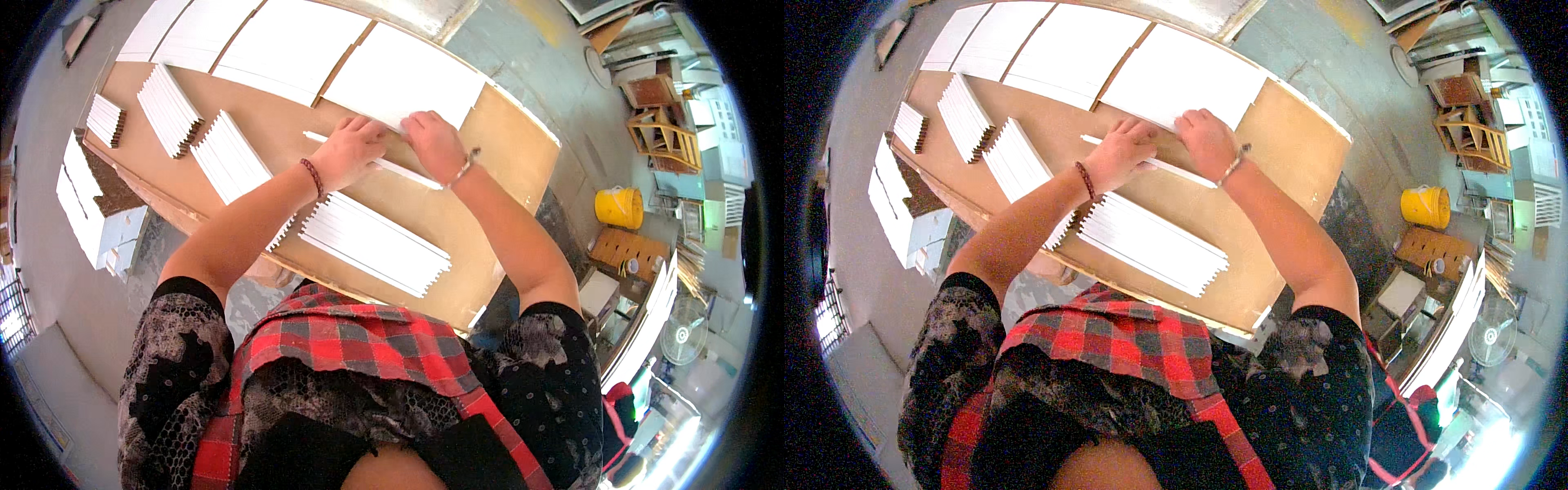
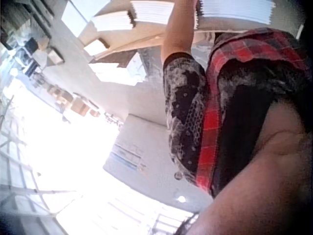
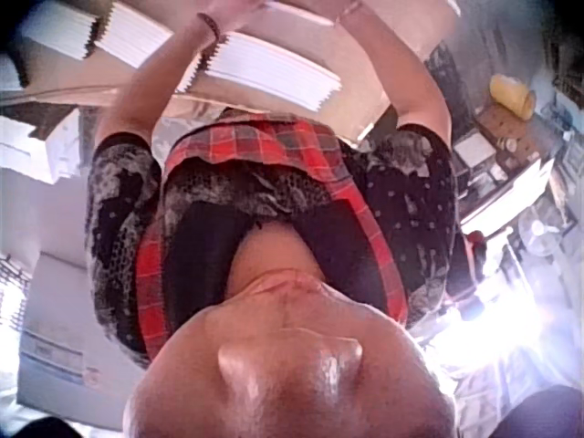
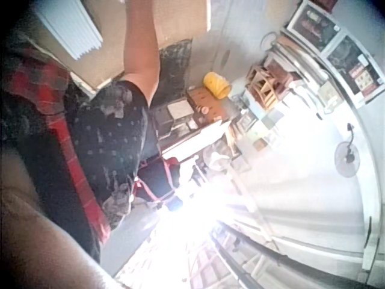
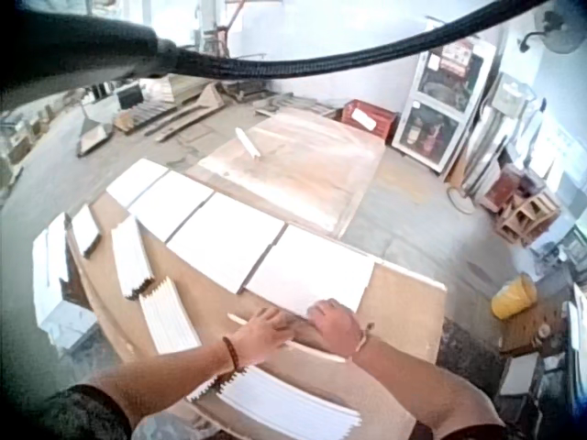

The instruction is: The person repeatedly picks up small white wooden planks from a table and stacks them into neat piles. They then gather these stacks and place them onto a larger pile on the floor. The person continues this process of stacking and moving the planks throughout the clip.

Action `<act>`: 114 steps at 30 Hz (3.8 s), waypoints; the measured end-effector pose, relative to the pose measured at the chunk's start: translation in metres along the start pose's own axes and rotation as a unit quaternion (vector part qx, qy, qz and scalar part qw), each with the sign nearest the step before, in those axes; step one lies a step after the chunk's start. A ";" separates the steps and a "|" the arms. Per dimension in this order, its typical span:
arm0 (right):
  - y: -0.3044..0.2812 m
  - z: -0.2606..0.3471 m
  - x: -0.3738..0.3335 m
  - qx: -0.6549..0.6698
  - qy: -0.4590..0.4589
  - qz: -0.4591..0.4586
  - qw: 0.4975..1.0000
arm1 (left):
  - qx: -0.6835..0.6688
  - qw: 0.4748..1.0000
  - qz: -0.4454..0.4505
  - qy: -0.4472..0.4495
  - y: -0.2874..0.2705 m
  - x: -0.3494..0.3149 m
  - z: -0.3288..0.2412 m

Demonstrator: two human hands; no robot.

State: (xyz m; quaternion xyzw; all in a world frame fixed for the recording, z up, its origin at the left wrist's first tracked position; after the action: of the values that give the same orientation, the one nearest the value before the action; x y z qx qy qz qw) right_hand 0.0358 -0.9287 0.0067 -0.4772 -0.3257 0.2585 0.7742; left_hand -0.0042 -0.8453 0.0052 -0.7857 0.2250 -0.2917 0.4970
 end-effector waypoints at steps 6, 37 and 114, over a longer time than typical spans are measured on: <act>0.012 -0.008 -0.001 0.088 0.075 0.067 0.991 | -0.011 0.999 -0.025 -0.036 0.001 0.005 0.020; -0.022 -0.036 0.030 0.030 -0.011 -0.036 0.999 | 0.019 0.998 0.024 -0.052 0.004 0.029 0.033; -0.069 -0.076 0.112 0.215 0.191 -0.006 0.958 | 0.060 0.996 0.066 -0.021 0.010 0.014 0.004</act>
State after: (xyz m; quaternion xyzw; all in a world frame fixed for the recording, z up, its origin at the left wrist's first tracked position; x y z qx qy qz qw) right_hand 0.1719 -0.9208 0.0726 -0.3382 -0.1117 0.2213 0.9078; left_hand 0.0078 -0.8559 -0.0017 -0.7438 0.2477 -0.2550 0.5660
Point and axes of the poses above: each hand's wrist, its own x-axis towards the middle knuckle, its own y-axis out of the palm, z = x × y, the point moved 10 cm from there along x, towards the middle knuckle, and after that the axes turned 5 degrees about x, right-handed, at the moved point
